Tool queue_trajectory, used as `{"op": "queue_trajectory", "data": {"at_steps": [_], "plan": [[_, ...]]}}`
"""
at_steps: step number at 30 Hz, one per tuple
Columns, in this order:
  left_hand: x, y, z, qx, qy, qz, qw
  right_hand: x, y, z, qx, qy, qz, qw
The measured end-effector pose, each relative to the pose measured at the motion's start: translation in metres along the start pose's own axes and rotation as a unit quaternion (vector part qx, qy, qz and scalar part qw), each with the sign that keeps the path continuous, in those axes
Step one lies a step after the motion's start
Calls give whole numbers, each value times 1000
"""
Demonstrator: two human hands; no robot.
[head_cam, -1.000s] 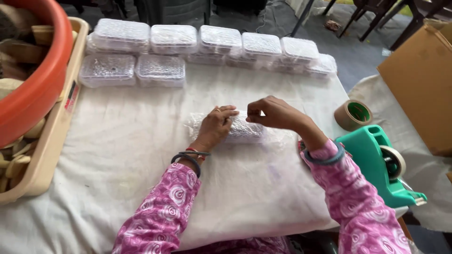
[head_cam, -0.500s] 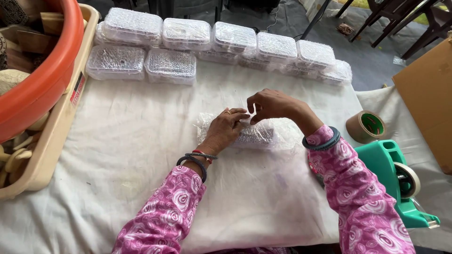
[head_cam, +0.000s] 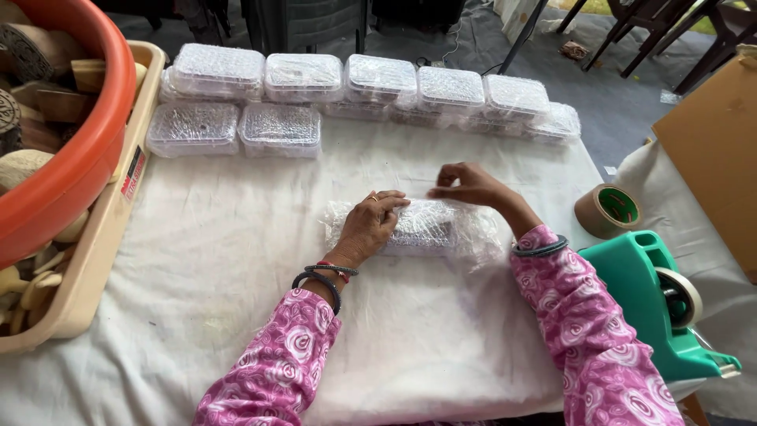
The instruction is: The person wraps a small plastic container containing wooden items in bubble wrap. They use a tape dispenser to apply tape to secure the bubble wrap around the container.
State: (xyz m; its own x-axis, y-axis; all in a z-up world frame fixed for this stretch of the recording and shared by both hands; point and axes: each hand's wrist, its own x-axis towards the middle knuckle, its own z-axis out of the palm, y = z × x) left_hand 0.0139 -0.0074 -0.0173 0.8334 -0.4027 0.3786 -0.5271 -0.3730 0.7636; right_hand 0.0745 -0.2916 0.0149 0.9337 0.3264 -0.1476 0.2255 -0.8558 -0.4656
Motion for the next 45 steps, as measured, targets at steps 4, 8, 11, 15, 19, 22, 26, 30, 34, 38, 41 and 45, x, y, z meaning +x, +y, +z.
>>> {"op": "queue_trajectory", "data": {"at_steps": [4,8,11,15,19,22,26,30,34,38,41,45], "plan": [[3,-3,2,9,22,25,999,-21,-10,-9,-26,101,6,995],[2,1,-1,25,-2,-34,999,-48,-62,12,7,211,-88,973],[5,-21,-3,71,2,-27,997,-53,-101,38,-3,195,-172,966],[7,-29,-39,112,37,-70,991,-55,-122,56,-58,161,-207,963],[8,-46,-61,98,16,-141,985,-55,-123,62,-93,162,-202,962],[8,-63,-58,147,-57,-121,980,-58,-129,60,-99,160,-196,963],[3,-29,-69,221,-142,-156,952,-58,-134,58,-129,157,-213,956],[4,-30,-68,253,-146,-201,935,-43,-126,64,-123,132,-175,968],[3,-27,-74,202,-110,-203,952,-31,-142,61,-86,108,-107,985],[5,-14,-77,85,-77,-196,974,-30,-140,63,-41,120,-81,989],[6,-12,-73,42,-47,-192,979,-29,-132,68,-35,138,-95,985],[6,-16,-70,27,6,-167,986,-30,-126,75,-63,165,-170,969]]}}
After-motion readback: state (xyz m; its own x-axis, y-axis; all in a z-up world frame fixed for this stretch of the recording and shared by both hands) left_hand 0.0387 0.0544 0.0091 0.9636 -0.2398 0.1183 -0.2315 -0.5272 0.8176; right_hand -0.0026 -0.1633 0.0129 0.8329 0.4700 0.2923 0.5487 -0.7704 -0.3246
